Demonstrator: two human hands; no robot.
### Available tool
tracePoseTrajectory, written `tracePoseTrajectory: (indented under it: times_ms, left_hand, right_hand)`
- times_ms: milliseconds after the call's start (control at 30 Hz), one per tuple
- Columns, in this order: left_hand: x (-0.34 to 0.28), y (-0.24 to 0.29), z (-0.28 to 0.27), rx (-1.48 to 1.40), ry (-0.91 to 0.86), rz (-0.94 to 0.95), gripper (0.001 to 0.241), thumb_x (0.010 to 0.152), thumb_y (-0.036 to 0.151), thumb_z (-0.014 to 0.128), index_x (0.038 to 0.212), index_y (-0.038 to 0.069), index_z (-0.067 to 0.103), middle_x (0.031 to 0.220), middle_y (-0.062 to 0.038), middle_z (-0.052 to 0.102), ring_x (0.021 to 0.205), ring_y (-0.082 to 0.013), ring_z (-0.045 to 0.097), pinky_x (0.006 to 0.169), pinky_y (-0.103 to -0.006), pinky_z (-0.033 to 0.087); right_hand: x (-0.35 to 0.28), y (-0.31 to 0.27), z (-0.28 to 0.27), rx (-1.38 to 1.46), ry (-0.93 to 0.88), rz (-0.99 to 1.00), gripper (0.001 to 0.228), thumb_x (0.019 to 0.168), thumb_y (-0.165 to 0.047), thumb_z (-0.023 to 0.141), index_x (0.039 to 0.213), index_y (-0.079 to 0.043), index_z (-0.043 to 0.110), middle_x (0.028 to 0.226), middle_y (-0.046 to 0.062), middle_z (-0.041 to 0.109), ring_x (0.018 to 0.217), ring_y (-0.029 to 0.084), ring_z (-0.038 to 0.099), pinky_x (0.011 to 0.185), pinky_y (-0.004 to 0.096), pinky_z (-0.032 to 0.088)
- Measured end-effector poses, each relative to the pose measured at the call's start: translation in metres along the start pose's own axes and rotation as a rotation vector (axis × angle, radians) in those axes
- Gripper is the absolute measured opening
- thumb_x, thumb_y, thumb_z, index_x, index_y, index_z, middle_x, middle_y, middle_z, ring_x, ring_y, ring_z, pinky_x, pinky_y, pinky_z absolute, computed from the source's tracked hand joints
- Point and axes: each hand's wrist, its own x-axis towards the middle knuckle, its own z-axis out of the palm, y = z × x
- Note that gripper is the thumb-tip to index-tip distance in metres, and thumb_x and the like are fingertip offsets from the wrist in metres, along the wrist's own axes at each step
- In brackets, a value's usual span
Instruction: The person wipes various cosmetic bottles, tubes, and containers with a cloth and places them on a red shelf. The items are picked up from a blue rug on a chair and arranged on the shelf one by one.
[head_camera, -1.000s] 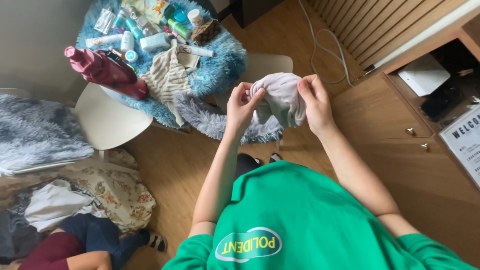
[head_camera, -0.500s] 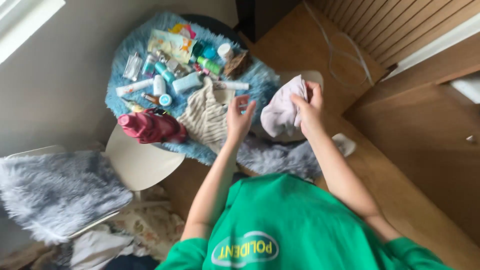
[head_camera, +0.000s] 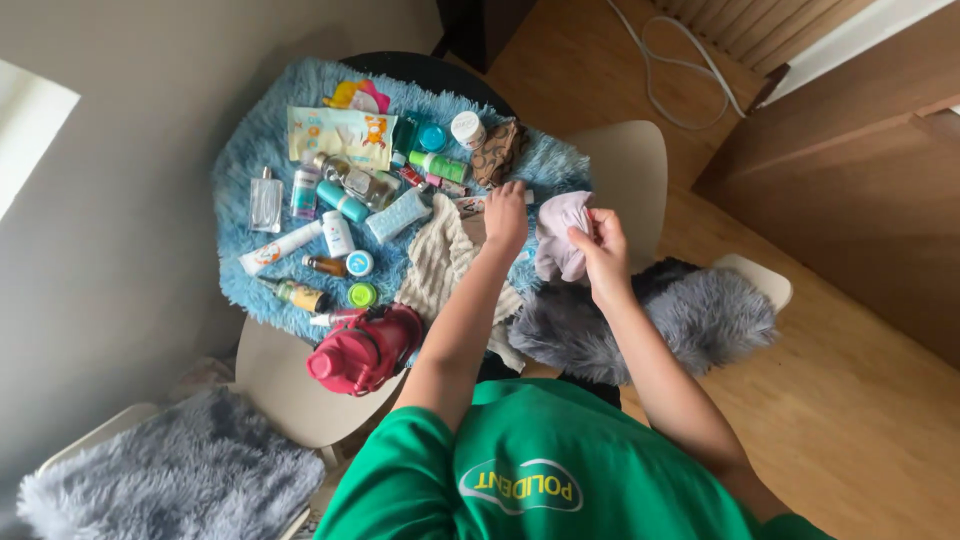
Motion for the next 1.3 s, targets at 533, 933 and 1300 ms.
tracePoseTrajectory:
  times_ms: [533, 933, 1300]
  left_hand:
    - [-0.021, 0.135, -0.160, -0.484, 0.158, 0.022, 0.044, 0.093, -0.010, 0.057, 0.134, 0.008, 0.061, 0.130, -0.013, 0.064, 0.100, -0.0277, 0.076, 0.086, -0.0372, 0.062]
    - [-0.054, 0.226, -0.193, -0.479, 0.211, 0.321, 0.037, 0.086, -0.005, 0.065, 0.123, -0.001, 0.067, 0.119, -0.023, 0.069, 0.109, -0.0419, 0.068, 0.094, -0.0424, 0.055]
    - [-0.037, 0.302, -0.183, -1.560, -0.078, -0.157, 0.041, 0.108, 0.017, 0.063, 0.142, -0.004, 0.055, 0.120, -0.012, 0.064, 0.109, -0.0215, 0.066, 0.103, -0.0405, 0.054]
  right_hand:
    - [-0.063, -0.119, 0.051, -0.187, 0.025, -0.506, 0.025, 0.105, -0.007, 0.068, 0.127, 0.000, 0.057, 0.119, 0.004, 0.062, 0.111, 0.012, 0.059, 0.101, 0.027, 0.050]
    - [-0.074, -0.162, 0.069, -0.201, 0.019, -0.485, 0.029, 0.115, -0.016, 0.048, 0.133, 0.001, 0.064, 0.119, 0.008, 0.071, 0.107, 0.013, 0.063, 0.095, 0.029, 0.052]
    - [-0.110, -0.281, -0.028, 0.286, 0.103, -0.600, 0.022, 0.117, -0.021, 0.043, 0.130, -0.007, 0.055, 0.130, 0.006, 0.061, 0.117, 0.012, 0.056, 0.107, 0.028, 0.045]
